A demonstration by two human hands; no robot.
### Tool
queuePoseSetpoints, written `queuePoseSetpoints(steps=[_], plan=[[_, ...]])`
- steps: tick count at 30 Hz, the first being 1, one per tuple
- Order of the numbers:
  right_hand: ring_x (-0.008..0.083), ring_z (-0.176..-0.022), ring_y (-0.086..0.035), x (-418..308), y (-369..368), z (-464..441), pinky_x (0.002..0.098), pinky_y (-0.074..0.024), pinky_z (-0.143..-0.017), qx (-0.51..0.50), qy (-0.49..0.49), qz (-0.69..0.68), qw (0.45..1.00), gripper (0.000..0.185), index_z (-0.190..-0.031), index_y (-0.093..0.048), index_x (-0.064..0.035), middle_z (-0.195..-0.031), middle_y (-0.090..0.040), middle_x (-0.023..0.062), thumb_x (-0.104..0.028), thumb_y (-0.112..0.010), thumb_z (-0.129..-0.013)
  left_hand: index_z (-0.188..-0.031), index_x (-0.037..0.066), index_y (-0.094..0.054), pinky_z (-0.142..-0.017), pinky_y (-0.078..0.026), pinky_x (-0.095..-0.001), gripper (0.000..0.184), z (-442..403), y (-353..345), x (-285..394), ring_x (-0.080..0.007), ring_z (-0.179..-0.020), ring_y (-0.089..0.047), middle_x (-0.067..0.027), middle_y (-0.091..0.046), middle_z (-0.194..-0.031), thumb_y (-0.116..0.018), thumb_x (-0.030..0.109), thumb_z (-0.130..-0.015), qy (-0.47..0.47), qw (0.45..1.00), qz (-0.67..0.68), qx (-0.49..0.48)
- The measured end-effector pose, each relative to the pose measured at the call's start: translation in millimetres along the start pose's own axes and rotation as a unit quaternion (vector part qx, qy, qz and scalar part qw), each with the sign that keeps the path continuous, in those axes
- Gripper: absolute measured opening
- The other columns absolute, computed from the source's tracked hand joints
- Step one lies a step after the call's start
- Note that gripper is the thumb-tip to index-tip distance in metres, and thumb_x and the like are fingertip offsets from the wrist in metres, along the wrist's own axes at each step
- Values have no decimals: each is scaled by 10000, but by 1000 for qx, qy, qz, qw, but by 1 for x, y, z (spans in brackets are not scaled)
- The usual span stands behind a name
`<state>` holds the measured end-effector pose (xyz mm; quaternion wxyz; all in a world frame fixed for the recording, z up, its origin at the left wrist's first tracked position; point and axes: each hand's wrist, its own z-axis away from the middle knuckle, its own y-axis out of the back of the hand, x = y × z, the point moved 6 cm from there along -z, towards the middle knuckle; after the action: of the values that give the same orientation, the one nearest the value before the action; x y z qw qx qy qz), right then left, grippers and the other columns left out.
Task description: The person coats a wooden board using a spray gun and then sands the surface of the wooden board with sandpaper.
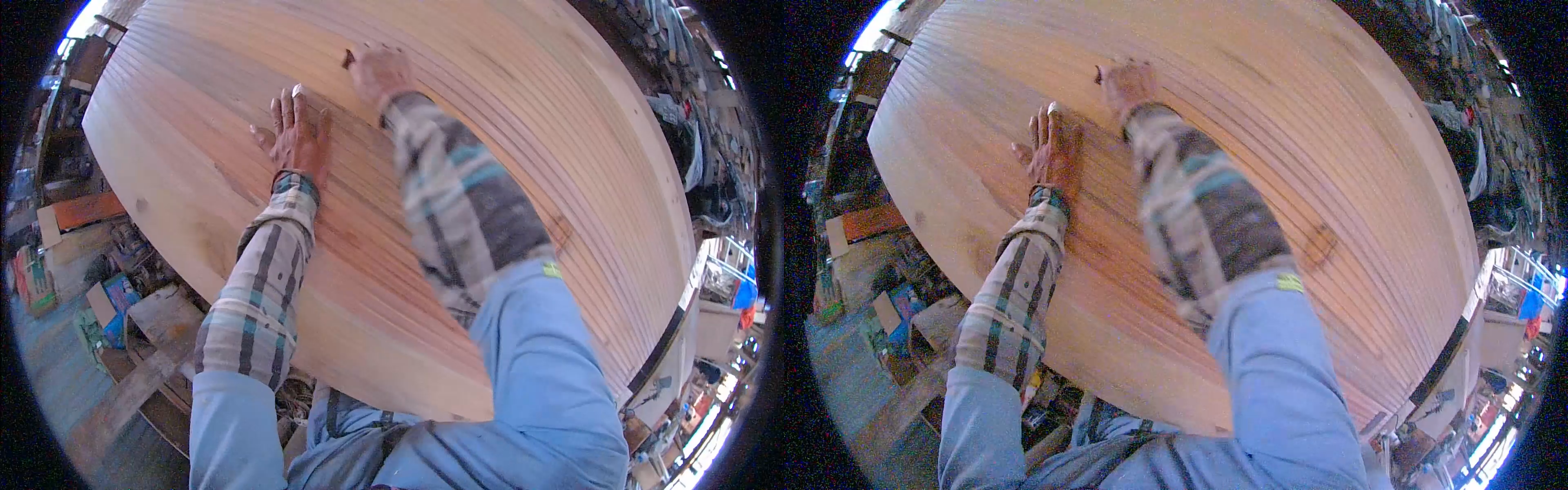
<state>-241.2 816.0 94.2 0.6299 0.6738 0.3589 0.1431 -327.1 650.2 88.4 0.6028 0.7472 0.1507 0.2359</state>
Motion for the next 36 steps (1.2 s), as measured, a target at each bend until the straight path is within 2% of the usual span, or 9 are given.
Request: queuePoseSetpoints(steps=[4, 11, 13, 17, 21, 26, 32, 34, 36], plan=[[365, -1006, -636, 13, 27, 32, 485, -499, -856, -8, -3, -76, 997, 312, -1084, -636, -105, -1047, -677, 147, -364, -559, -927, -1533, 170, -247, -1149, -19, -647, 674, 4, 4, 3, -259, -1486, -178, -63, -237, -1600, -426, 502, -973, -14, 1000, 18, 21], [331, -1037, -603, 181, 141, 340, 442, -456, -926, -98, -198, -144, 965, 257, -1104, -648, -80, -1071, -661, 132, -225, -588, -900, -1531, 172, -250, -1145, -4, -658, 669, -4, -17, -9, -259, -1489, -169, -69, -226, -1603, -463, 451, -963, 7, 999, -38, 19], [320, -995, -606, 199, 175, 391, 448, -454, -889, -77, -145, -48, 985, 245, -1096, -645, -81, -1034, -658, 122, -198, -610, -883, -1535, 172, -236, -1145, 2, -660, 652, -1, -13, -3, -261, -1491, -164, -72, -220, -1605, -440, 437, -975, 16, 1000, -6, -2], [332, -972, -604, 173, 151, 343, 444, -448, -887, -52, -111, -35, 992, 233, -1068, -658, -92, -1019, -664, 124, -227, -603, -887, -1533, 144, -232, -1149, 4, -651, 640, 5, 4, -2, -277, -1488, -168, -96, -228, -1599, -427, 411, -985, -9, 1000, 4, -1], [331, -1015, -623, 73, 73, 153, 450, -461, -899, 0, -50, -131, 990, 266, -1054, -663, -82, -1049, -685, 132, -275, -543, -916, -1513, 68, -251, -1158, 15, -628, 633, 4, 0, 1, -307, -1484, -167, -132, -241, -1587, -444, 360, -985, -28, 996, 85, 16], [359, -984, -645, -49, -33, -95, 495, -514, -797, -41, -3, 14, 999, 288, -1119, -637, -146, -1039, -678, 172, -344, -545, -930, -1501, 24, -256, -1166, 24, -606, 662, 3, -3, -2, -317, -1481, -172, -136, -260, -1577, -479, 357, -974, -25, 994, 109, -20], [311, -1076, -596, -3, 32, 14, 437, -464, -908, -38, -62, -79, 994, 246, -1097, -646, -162, -1073, -664, 107, -311, -585, -912, -1509, 40, -252, -1190, -3, -543, 720, -9, -9, -21, -288, -1481, -179, -116, -244, -1589, -524, 404, -950, -101, 966, 238, 4], [309, -1041, -594, 35, 70, 102, 430, -457, -902, -53, -96, -59, 992, 232, -1067, -670, -170, -1042, -648, 98, -322, -592, -911, -1526, 73, -222, -1195, -21, -525, 756, -64, -15, -86, -274, -1483, -163, -107, -218, -1599, -533, 444, -945, -113, 993, 7, -40], [326, -1008, -587, 95, 92, 194, 433, -454, -877, -66, -119, 9, 991, 228, -1054, -672, -134, -1041, -636, 117, -290, -611, -901, -1534, 98, -207, -1185, -31, -553, 729, -126, -39, -169, -277, -1482, -164, -111, -205, -1603, -505, 435, -960, -95, 989, 44, 101]])
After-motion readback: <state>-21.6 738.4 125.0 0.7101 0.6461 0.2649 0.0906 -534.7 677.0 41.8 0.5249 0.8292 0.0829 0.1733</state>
